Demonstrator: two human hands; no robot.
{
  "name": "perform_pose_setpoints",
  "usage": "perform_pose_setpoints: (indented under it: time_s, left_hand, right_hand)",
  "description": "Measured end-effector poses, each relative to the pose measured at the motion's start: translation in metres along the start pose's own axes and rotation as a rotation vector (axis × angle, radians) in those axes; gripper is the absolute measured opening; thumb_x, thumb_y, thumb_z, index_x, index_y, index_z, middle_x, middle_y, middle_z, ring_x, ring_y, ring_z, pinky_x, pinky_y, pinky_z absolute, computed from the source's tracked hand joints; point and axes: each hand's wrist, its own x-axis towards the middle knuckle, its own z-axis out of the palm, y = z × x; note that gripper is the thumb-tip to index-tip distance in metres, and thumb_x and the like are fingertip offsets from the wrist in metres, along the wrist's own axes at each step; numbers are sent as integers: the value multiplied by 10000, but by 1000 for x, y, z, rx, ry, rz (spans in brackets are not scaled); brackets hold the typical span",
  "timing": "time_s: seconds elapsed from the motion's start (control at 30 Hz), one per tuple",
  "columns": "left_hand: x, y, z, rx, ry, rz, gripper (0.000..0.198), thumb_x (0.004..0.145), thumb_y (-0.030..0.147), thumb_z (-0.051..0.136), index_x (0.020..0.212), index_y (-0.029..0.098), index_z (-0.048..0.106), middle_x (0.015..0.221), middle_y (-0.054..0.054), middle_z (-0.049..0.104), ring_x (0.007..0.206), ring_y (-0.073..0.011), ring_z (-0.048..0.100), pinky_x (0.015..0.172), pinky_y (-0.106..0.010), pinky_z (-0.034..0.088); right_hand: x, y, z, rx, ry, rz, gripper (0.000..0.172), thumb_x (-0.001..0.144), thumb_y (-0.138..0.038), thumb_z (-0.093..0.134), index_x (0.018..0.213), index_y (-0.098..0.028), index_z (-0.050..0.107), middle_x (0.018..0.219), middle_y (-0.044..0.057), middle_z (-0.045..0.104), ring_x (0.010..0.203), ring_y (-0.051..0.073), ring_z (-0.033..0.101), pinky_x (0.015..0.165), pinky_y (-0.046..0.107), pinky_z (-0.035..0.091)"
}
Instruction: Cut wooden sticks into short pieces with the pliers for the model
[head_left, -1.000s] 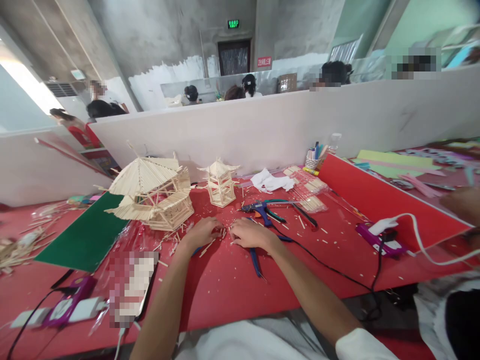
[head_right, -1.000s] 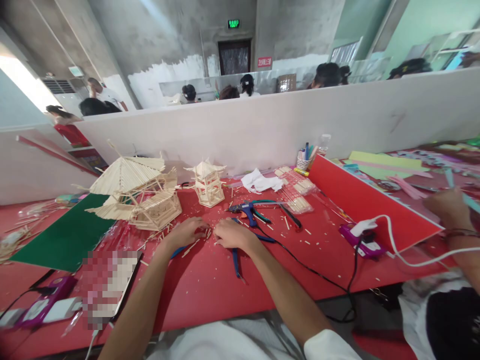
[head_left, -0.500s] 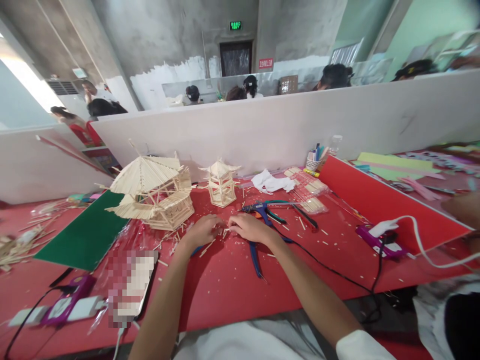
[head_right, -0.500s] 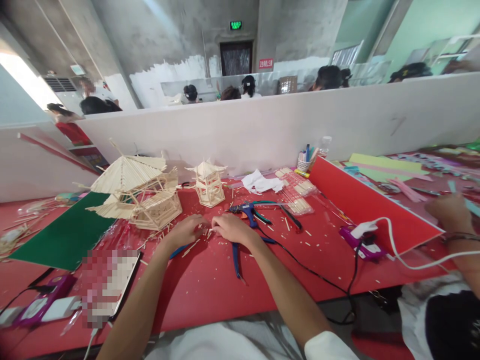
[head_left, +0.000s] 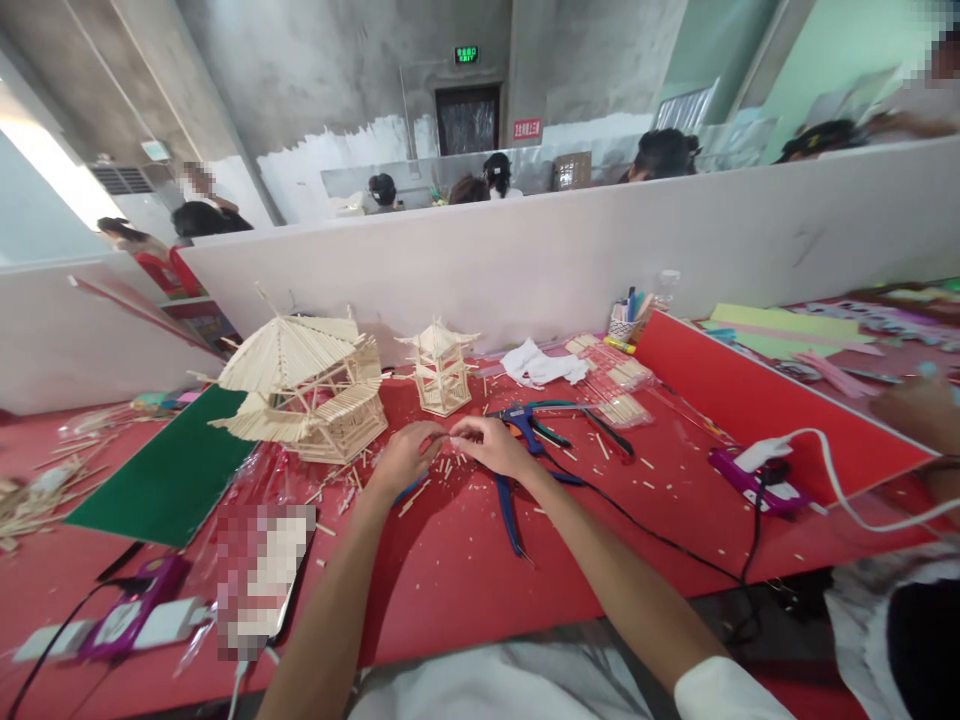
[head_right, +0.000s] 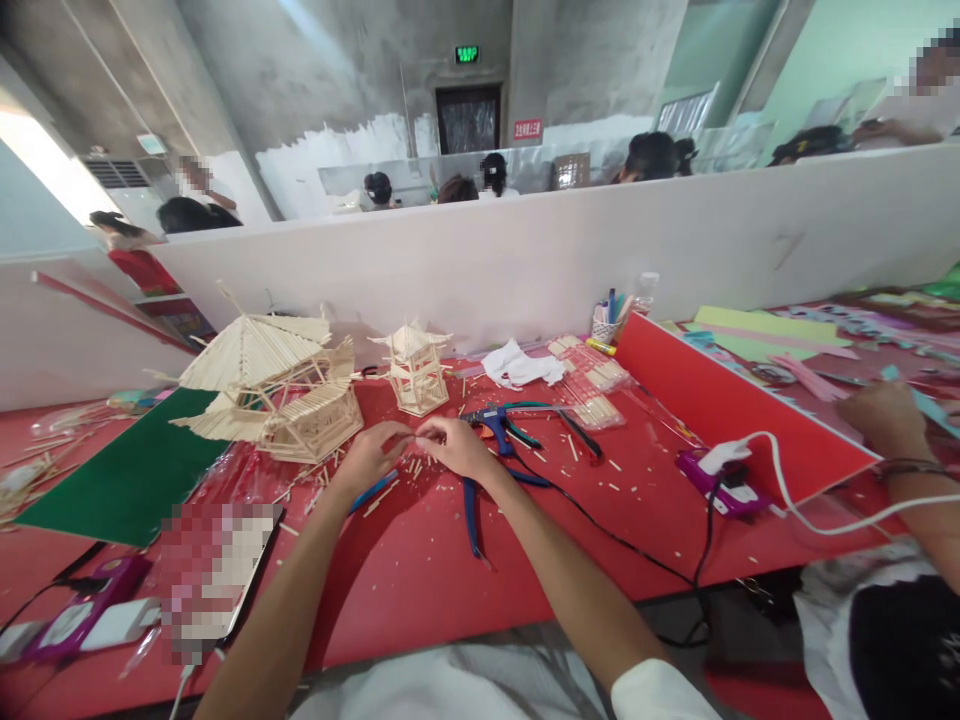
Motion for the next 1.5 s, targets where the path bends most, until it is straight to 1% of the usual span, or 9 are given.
perform_pose_setpoints:
  time_s: [0.2,0.33,0.5,0.63,0.7,0.83,1.03,1.27,1.5]
  left_hand:
    - [-1,0,3,98,11,43,182,953,205,474,993,184,650,948,-75,707,888,-189,641,824,-304,481]
    - [1,4,5,89,40,-23,193,939,166,421,953,174,613,934,-80,680,877,-193,618,810,-302,467]
    - [2,-2,-7,246,25,-315,186,955,211,373,922,183,554,839,-67,647,781,-198,603,722,-299,428]
    - [-1,-15,-23,439,-69,-566,231,954,256,384,843,188,574,837,-102,666,805,-235,628,712,-316,418]
    - [-3,-22,-28,490,-101,-626,191,921,220,432,837,180,599,868,-126,677,827,-252,640,722,-328,427]
    - [-4,-25,-28,412,-53,-518,194,846,115,506,977,177,635,1032,-129,679,920,-242,643,784,-327,453]
    - [4,-1,-13,-91,-9,-171,215,887,335,609,1036,185,649,1026,-67,698,898,-183,640,825,-295,494]
    - [4,2,3,-164,60,-115,198,919,249,545,984,184,720,949,-70,737,856,-177,672,815,-291,509]
    - [1,-3,-3,-35,40,-165,187,898,226,564,977,203,732,979,-63,749,882,-193,682,825,-296,498]
  right_hand:
    - [1,1,6,126,3,104,218,810,-318,662,922,-141,719,833,73,733,770,191,673,685,271,498]
    - [1,1,10,121,37,95,249,790,-339,687,925,-133,722,849,80,737,781,194,673,701,277,503]
    - [1,-1,6,75,29,71,215,822,-321,647,908,-142,730,856,70,741,748,179,667,685,268,493]
    - [2,0,3,35,29,38,217,851,-313,606,930,-153,728,885,63,741,753,174,658,691,270,483]
    - [2,1,3,24,26,29,219,860,-307,591,936,-155,728,900,65,741,767,176,658,701,274,482]
    - [2,1,3,32,42,13,213,865,-312,588,922,-159,726,912,63,743,800,181,664,735,279,484]
    - [4,7,3,53,79,-14,202,874,-315,594,921,-164,720,907,59,740,809,182,671,731,273,488]
    - [4,13,6,68,77,-19,207,861,-325,624,928,-160,728,899,62,747,818,187,678,732,274,495]
    - [3,12,6,54,36,17,197,851,-300,625,936,-162,739,932,70,754,853,203,692,772,293,510]
